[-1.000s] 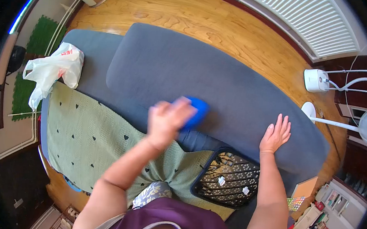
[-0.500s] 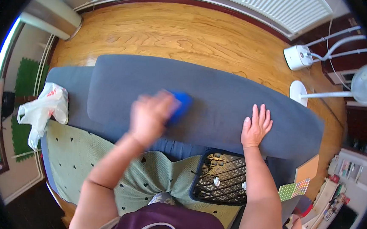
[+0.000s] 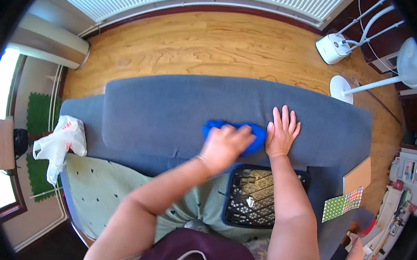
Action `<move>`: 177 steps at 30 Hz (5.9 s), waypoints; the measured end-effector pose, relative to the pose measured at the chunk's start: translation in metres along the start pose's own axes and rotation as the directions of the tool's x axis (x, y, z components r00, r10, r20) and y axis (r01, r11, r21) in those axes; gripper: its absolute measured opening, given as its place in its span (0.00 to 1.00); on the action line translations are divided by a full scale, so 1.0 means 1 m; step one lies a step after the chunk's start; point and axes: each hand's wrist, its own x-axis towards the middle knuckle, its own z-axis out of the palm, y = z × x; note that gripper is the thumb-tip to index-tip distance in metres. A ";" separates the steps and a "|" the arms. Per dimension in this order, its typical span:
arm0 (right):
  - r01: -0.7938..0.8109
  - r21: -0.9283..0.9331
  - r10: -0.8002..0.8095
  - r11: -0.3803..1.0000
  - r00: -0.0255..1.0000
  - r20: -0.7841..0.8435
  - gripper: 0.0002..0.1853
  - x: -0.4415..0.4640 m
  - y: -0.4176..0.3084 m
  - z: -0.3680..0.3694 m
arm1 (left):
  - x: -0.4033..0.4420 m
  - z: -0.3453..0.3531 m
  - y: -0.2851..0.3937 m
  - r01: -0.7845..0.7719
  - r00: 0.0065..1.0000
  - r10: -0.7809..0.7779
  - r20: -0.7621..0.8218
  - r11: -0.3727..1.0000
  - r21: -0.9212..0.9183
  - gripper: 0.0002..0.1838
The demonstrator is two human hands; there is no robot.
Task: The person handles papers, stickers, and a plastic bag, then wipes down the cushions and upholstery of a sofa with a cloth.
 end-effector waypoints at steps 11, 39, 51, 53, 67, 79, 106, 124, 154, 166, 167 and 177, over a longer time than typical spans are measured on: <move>-0.024 0.038 0.023 0.999 0.999 0.023 0.25 0.001 -0.008 -0.009 | 0.059 -0.024 -0.148 0.665 0.734 -0.678 -0.039 0.706 0.243 0.10; -0.023 0.010 0.023 1.000 0.999 0.029 0.25 0.001 -0.006 -0.002 | 0.098 0.014 -0.015 0.085 0.996 -0.085 0.013 0.996 -0.002 0.13; -0.039 0.044 0.040 0.998 0.999 -0.016 0.27 0.000 -0.009 -0.005 | -0.075 -0.042 -0.212 0.866 0.499 -0.781 -0.376 0.425 0.265 0.21; -0.051 0.084 0.053 0.995 0.998 -0.022 0.28 -0.001 -0.008 -0.005 | -0.001 -0.013 -0.100 0.623 0.771 -0.619 -0.151 0.684 0.379 0.19; -0.001 0.263 0.055 0.965 0.978 -0.200 0.22 -0.007 0.001 0.011 | -0.085 -0.028 -0.146 0.834 0.546 -0.765 -0.341 0.458 0.307 0.17; -0.098 0.897 0.137 0.430 0.990 0.042 0.57 -0.048 -0.032 -0.128 | 0.008 -0.016 0.121 0.383 0.855 -0.174 0.488 -0.422 -0.822 0.25; -0.342 -0.118 0.343 0.932 0.939 -0.012 0.20 0.127 0.172 -0.038 | 0.044 0.060 -0.050 0.680 0.733 -0.625 -0.271 0.693 0.241 0.29; -0.226 0.498 0.103 0.837 0.959 0.263 0.17 0.102 0.281 -0.046 | 0.039 0.064 -0.057 0.655 0.753 -0.594 -0.282 0.719 0.233 0.28; 0.025 0.074 -0.030 0.997 0.997 0.071 0.23 0.090 0.192 -0.059 | 0.035 0.069 -0.059 0.658 0.749 -0.589 -0.304 0.715 0.234 0.28; 0.343 0.368 -0.359 0.864 0.933 -0.026 0.12 0.069 -0.062 -0.001 | 0.034 0.079 -0.079 0.653 0.749 -0.555 -0.362 0.712 0.258 0.25; 0.416 0.341 -0.438 0.843 0.899 -0.013 0.12 0.067 -0.021 -0.012 | 0.027 0.085 -0.080 0.618 0.773 -0.506 -0.383 0.735 0.278 0.25; -0.431 -0.116 0.444 0.895 0.886 0.132 0.16 0.095 0.195 -0.062 | 0.034 0.076 -0.066 0.626 0.772 -0.526 -0.357 0.725 0.286 0.26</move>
